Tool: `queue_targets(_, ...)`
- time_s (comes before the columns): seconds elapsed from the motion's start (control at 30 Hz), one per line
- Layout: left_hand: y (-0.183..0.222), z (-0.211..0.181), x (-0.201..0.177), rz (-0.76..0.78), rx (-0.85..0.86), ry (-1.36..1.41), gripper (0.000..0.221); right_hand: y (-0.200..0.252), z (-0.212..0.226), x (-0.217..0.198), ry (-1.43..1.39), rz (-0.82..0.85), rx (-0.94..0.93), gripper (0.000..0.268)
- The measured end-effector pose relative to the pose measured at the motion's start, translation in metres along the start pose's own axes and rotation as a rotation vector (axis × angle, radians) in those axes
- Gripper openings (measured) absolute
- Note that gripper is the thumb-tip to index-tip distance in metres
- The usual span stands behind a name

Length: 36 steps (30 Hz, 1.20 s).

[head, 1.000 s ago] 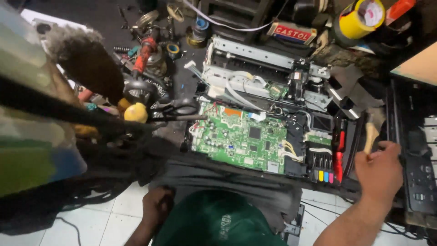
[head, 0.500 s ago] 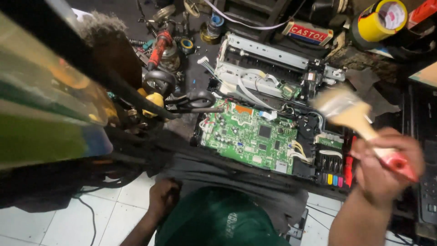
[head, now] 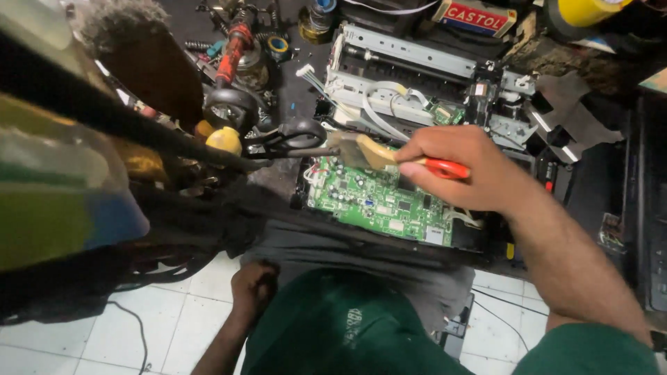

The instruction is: Cleaning a circuit board with a brush and using a screwdriver to inspect components.

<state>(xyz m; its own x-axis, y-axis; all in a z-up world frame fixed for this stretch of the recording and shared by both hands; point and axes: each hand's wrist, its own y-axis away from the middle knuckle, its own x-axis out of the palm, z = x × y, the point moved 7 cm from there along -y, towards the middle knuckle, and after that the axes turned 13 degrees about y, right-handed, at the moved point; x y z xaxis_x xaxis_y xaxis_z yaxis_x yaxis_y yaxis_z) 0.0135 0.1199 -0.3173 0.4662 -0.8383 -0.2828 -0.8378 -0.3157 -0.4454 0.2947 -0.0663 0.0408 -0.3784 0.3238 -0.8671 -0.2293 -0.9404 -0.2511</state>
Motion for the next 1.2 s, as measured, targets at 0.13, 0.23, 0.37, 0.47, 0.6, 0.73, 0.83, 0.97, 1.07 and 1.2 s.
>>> queue_targets(0.13,-0.002,0.003,0.0,0.026,-0.044,0.024,0.023,0.035,-0.007,-0.008,0.028,0.094,0.077,0.015)
queue_targets(0.23,0.018,0.035,0.004,0.026,-0.02,-0.098,0.023,0.06,0.012,-0.015,0.063,0.137,0.021,0.027)
queue_targets(0.37,0.01,0.029,0.008,0.067,-0.054,-0.1,0.013,0.083,0.036,-0.016,0.034,0.24,-0.049,0.014)
queue_targets(0.47,0.019,0.044,0.011,0.111,-0.104,-0.137,0.014,0.08,0.031,-0.017,0.251,0.074,0.016,0.019)
queue_targets(0.6,0.02,0.042,0.01,0.107,-0.068,-0.15,0.015,0.065,0.042,0.011,0.243,0.127,-0.1,0.017)
queue_targets(0.73,0.004,0.015,0.004,0.038,-0.003,-0.043,0.019,0.076,0.072,-0.003,0.226,0.229,-0.187,0.018)
queue_targets(0.83,0.007,0.022,0.005,0.021,-0.008,-0.053,0.026,0.081,0.074,-0.012,0.119,0.245,-0.214,0.019)
queue_targets(0.97,0.013,0.028,0.005,0.018,-0.025,-0.049,0.022,0.071,0.064,-0.004,0.233,0.18,-0.17,0.015)
queue_targets(1.07,-0.004,0.012,0.003,0.034,-0.034,-0.012,0.018,0.07,0.074,-0.013,0.056,0.262,-0.245,0.026)
queue_targets(1.2,-0.003,0.012,0.006,0.047,-0.033,-0.044,0.015,0.083,0.074,-0.041,-0.081,-0.167,-0.216,0.043)
